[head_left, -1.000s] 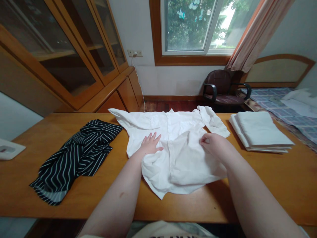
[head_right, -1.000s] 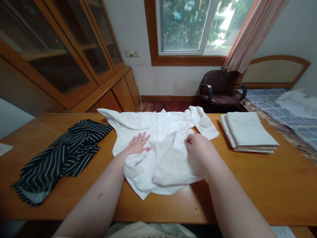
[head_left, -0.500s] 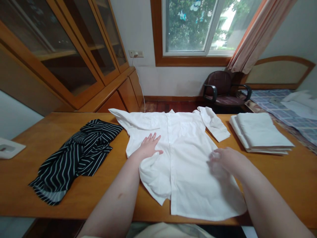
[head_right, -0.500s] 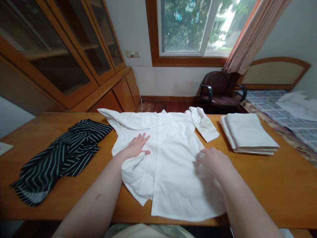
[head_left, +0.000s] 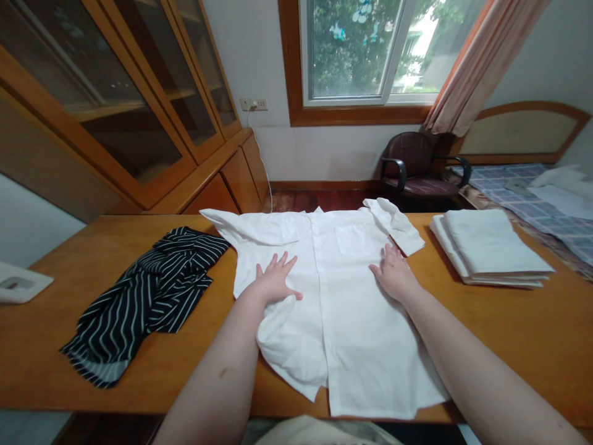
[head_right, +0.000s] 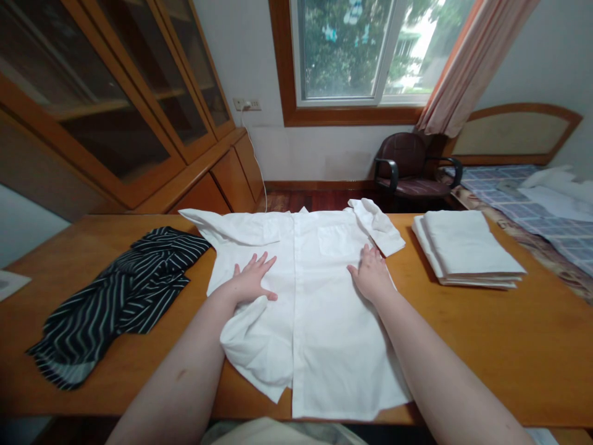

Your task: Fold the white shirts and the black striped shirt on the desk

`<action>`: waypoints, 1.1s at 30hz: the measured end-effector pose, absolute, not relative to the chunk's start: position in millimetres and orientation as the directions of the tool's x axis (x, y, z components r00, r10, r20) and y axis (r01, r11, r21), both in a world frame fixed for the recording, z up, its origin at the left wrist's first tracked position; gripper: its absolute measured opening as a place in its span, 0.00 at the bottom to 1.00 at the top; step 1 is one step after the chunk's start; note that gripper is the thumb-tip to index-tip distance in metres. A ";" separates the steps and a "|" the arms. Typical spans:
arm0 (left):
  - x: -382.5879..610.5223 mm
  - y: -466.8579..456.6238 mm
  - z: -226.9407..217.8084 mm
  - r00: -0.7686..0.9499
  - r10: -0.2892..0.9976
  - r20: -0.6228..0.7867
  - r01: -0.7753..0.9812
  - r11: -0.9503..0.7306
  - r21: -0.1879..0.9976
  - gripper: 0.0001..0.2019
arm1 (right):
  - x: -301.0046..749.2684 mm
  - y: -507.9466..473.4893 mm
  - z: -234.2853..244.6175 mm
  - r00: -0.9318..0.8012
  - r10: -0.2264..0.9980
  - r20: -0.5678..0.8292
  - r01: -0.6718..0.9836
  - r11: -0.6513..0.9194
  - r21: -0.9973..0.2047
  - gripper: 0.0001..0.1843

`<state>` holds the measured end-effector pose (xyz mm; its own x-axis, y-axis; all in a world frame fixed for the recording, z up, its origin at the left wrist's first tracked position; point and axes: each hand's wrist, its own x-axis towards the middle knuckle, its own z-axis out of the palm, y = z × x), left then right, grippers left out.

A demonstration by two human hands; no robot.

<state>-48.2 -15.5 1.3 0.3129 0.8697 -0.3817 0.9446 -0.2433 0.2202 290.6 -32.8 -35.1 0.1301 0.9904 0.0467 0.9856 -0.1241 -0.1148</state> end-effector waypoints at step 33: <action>-59.5 -21.4 15.5 0.278 0.940 -0.197 0.956 -0.250 0.156 0.35 | 273.0 -39.0 -18.3 -0.079 0.996 -0.028 0.995 0.077 -0.069 0.37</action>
